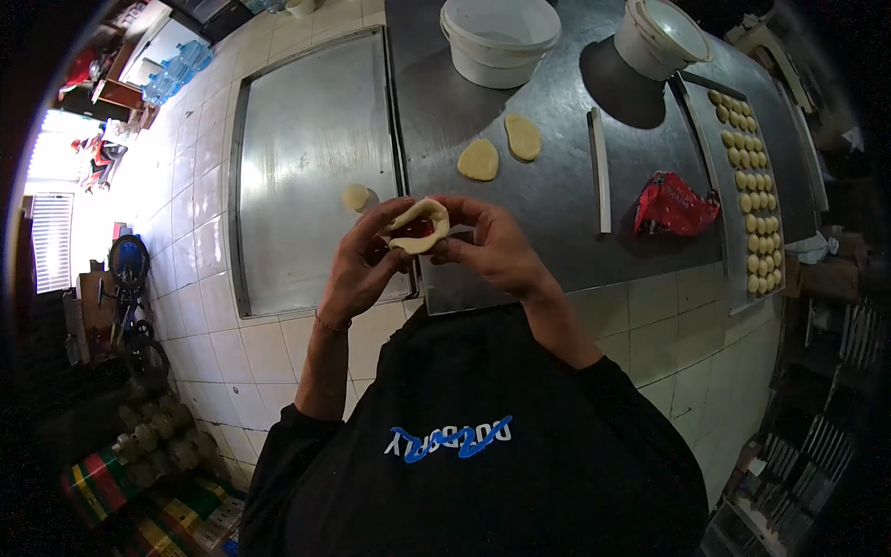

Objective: Preparing and filling individual pastry dough balls with jam and rolling out dough.

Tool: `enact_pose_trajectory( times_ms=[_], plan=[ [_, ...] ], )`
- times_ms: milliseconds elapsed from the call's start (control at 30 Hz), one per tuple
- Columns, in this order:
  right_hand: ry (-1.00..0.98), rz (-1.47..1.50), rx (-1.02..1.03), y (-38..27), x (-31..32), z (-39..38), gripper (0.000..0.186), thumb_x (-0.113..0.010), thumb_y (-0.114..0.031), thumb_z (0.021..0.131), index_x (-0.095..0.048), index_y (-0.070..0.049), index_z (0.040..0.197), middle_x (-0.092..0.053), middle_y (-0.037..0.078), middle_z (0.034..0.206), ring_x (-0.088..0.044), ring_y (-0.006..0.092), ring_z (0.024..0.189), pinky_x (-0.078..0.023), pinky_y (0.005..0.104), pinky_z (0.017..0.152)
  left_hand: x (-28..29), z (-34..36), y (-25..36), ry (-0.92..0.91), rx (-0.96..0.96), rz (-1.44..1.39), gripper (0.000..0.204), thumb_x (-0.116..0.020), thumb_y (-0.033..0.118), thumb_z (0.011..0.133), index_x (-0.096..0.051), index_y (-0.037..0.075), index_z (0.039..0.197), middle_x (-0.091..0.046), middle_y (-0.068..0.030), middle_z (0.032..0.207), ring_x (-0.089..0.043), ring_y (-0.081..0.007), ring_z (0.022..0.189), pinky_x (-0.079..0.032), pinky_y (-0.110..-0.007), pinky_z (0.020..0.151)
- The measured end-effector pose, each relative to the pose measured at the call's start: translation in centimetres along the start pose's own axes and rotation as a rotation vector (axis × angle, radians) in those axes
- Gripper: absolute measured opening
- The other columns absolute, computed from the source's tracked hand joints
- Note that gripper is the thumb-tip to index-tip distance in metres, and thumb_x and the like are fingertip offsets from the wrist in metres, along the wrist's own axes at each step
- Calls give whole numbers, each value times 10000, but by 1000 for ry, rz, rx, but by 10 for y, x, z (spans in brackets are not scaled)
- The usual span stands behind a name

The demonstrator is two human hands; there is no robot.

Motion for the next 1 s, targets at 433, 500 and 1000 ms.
enact_pose_trajectory(
  times_ms=[433, 500, 1000],
  plan=[
    [69, -1052, 576, -34, -6, -5, 296, -720, -130, 827, -654, -34, 1099, -663, 146, 981, -674, 242, 813, -547, 305, 712, -6, 6, 46, 42, 85, 572, 393, -565, 95, 938, -536, 63, 1329, -605, -110, 1019, -626, -182, 863, -532, -320, 758],
    [148, -1115, 712, -39, -13, 1, 271, -736, -139, 809, -658, -30, 1045, -634, 159, 1024, -659, 244, 864, -548, 316, 729, -13, 6, 57, 76, -20, 685, 452, -566, 47, 915, -496, 63, 1361, -624, -130, 1042, -632, -215, 875, -530, -347, 778],
    [154, -686, 619, -76, -48, 11, 413, -741, -152, 814, -603, -55, 1191, -619, 107, 983, -671, 189, 805, -581, 288, 637, -1, -5, 54, 326, -594, 346, 682, -698, -92, 757, -410, -2, 1368, -598, -201, 1240, -569, -290, 1182, -493, -351, 986]
  ],
)
Point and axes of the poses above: each hand's wrist, its own z-axis towards the middle knuckle, its own x-axis out of the back of the hand, y = z × x, the point moved 1 cm from there along z, towards the middle knuckle
